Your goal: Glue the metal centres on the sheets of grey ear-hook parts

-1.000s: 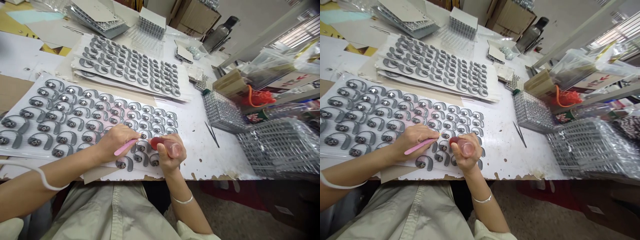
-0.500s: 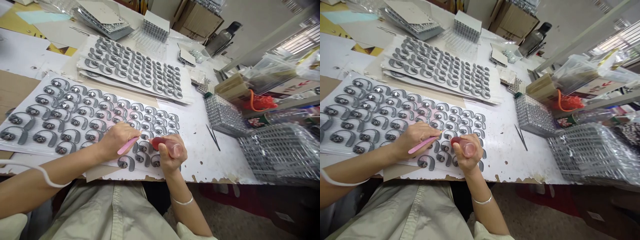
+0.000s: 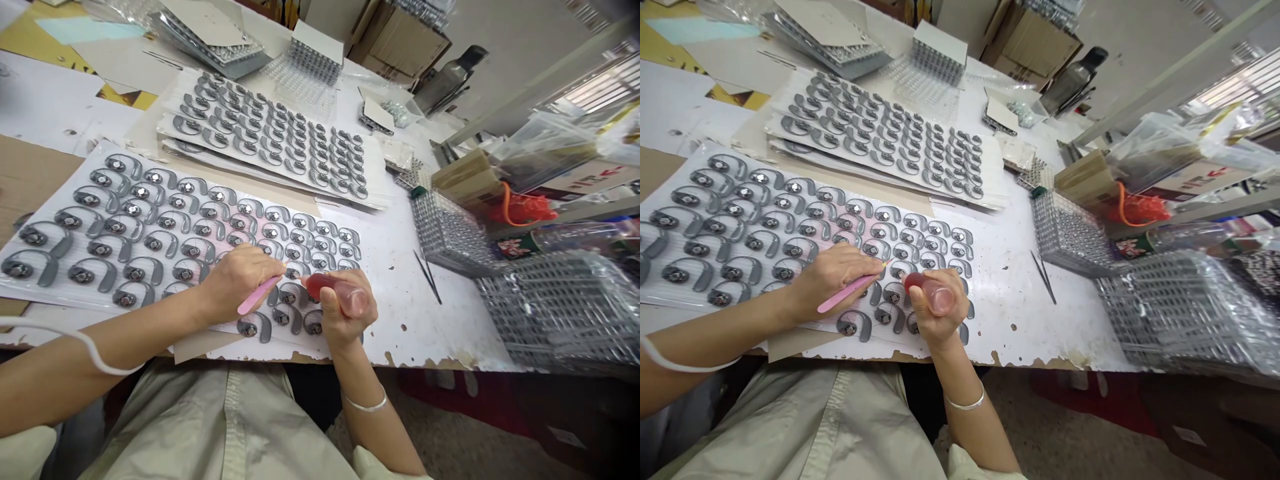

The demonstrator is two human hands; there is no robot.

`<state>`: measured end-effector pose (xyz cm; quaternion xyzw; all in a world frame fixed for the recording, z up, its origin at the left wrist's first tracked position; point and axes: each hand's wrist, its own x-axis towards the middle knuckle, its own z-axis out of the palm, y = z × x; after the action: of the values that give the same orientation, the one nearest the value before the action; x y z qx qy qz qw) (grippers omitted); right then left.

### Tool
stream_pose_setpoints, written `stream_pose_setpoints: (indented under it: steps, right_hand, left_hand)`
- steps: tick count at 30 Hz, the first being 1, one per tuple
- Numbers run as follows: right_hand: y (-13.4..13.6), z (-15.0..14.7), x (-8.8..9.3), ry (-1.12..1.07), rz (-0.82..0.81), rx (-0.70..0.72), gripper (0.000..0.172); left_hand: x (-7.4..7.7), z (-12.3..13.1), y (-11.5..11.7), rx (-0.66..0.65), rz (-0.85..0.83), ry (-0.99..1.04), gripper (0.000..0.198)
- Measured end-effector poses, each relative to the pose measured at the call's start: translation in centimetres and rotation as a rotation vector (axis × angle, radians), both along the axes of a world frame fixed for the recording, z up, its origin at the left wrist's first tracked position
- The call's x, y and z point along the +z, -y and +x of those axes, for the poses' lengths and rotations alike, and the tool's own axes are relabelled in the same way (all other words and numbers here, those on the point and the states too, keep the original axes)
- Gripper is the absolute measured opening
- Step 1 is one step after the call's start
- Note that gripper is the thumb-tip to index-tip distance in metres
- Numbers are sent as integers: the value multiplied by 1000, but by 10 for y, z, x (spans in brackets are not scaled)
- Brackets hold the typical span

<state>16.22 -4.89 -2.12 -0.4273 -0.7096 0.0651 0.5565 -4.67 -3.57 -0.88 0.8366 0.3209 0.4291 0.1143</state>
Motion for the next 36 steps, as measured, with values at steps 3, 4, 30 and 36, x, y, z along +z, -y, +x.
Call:
stream_pose_setpoints:
  steps: [3, 4, 30, 36]
  right_hand:
    - [0, 0, 0, 2, 3, -7, 15]
    - [0, 0, 0, -1, -2, -8, 15]
    - [-16, 6, 14, -327, 117, -96, 29]
    - [-32, 25, 13, -799, -255, -61, 36]
  left_hand:
    - [0, 0, 0, -7, -10, 3, 15]
    - [0, 0, 0, -8, -11, 7, 15]
    - [14, 1, 31, -298, 193, -297, 14]
    - [-4, 9, 25, -183, -69, 30, 17]
